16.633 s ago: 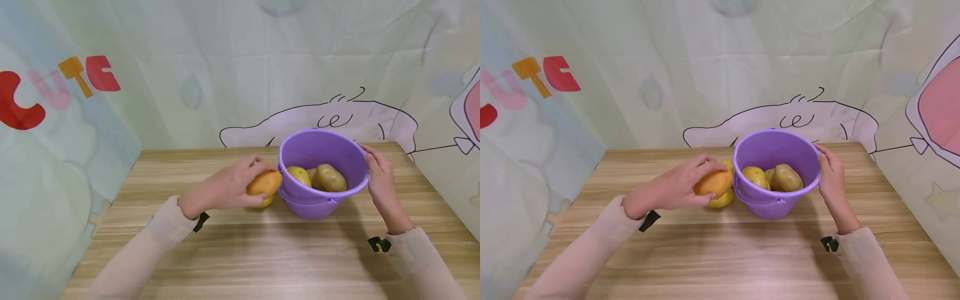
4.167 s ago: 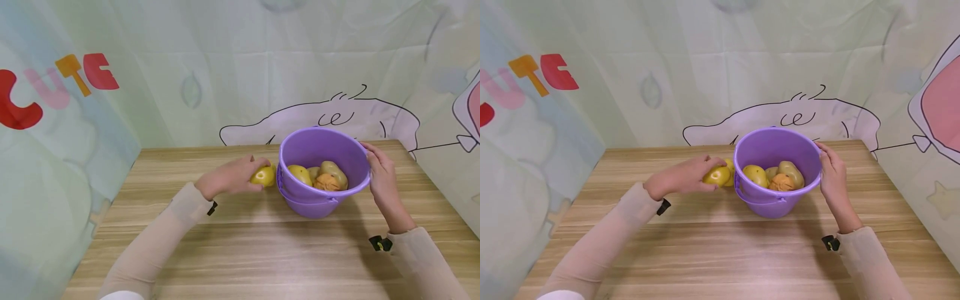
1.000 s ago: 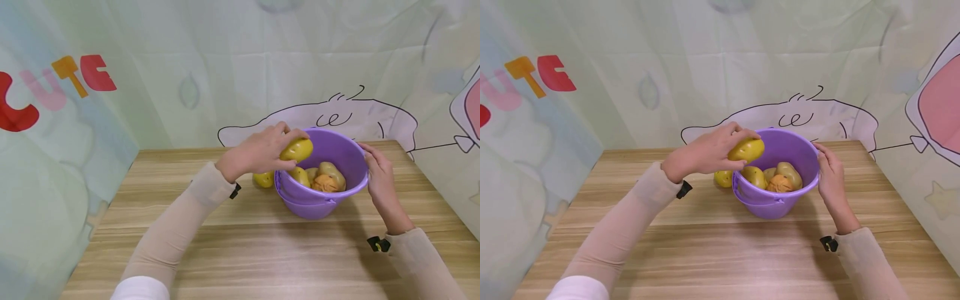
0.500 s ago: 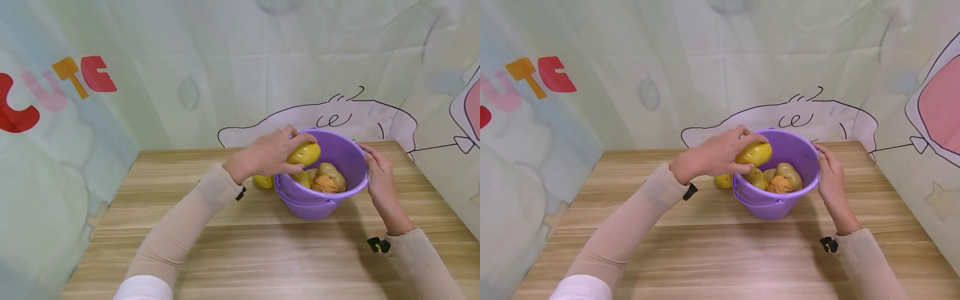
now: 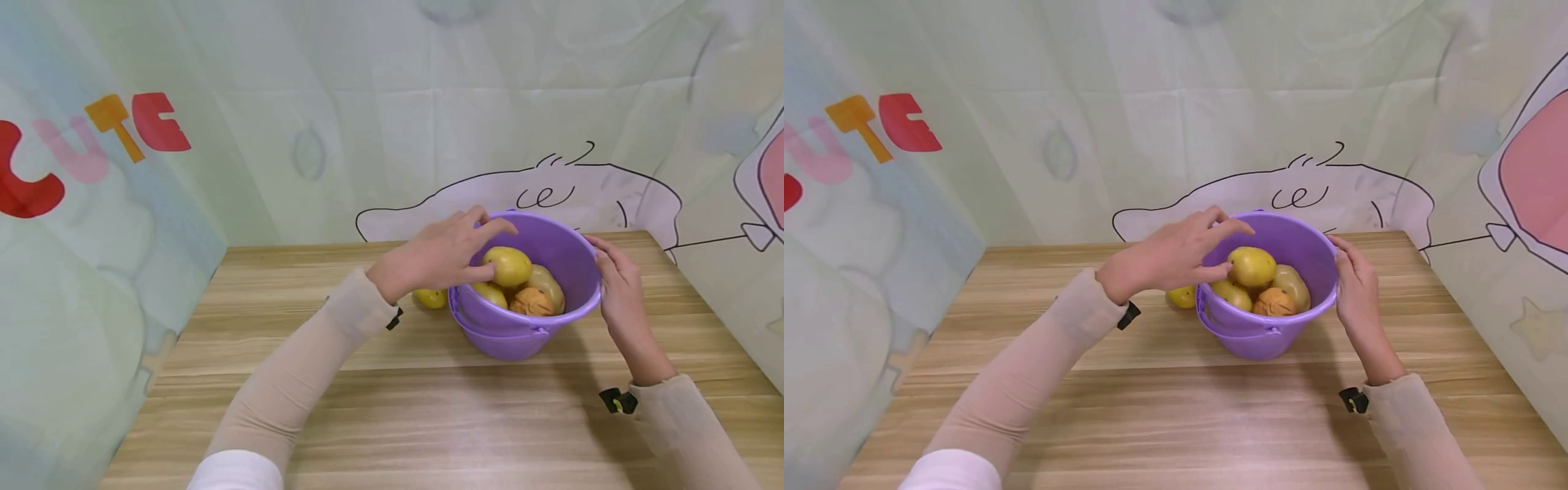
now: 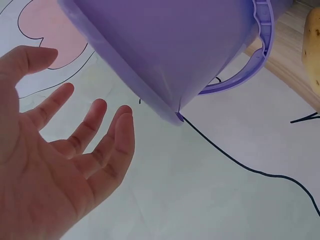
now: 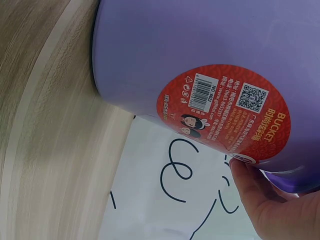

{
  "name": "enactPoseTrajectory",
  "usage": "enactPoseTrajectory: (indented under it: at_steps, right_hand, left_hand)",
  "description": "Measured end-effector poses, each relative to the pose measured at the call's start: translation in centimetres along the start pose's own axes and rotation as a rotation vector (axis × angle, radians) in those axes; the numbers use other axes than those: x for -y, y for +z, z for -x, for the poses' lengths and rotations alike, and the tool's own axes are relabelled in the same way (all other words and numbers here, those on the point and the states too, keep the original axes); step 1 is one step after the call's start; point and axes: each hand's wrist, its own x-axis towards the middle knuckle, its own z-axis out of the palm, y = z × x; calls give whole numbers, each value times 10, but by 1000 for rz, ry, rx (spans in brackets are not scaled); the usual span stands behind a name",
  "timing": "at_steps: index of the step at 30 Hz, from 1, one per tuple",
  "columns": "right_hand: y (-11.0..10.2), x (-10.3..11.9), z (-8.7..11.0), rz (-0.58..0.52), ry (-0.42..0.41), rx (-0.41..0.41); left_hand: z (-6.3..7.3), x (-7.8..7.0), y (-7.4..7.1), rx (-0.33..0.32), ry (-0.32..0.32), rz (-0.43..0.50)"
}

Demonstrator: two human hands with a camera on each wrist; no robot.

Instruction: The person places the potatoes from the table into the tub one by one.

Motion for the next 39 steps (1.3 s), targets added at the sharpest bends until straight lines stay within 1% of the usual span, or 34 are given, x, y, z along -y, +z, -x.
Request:
enactPoseTrajectory:
  at_steps: [5, 18, 25, 30, 36, 39]
  right_hand:
    - [0, 0, 0, 3, 1, 0]
    - [0, -1, 0, 4, 9, -5]
    - [0, -2, 0, 5, 20, -4]
    - [0, -1, 0, 18, 19, -10]
    - [0, 0, 0, 21, 26, -12]
    - [0, 0, 0, 20, 24, -9]
  left_hand:
    - [3, 2, 1, 5, -16, 5]
    - [10, 10, -2, -11, -55, 32]
    - [15, 17, -5, -26, -83, 36]
    - [19, 23, -6, -32, -99, 63]
    - [26, 31, -2, -70, -101, 109]
    - [30, 36, 0, -84, -100, 112]
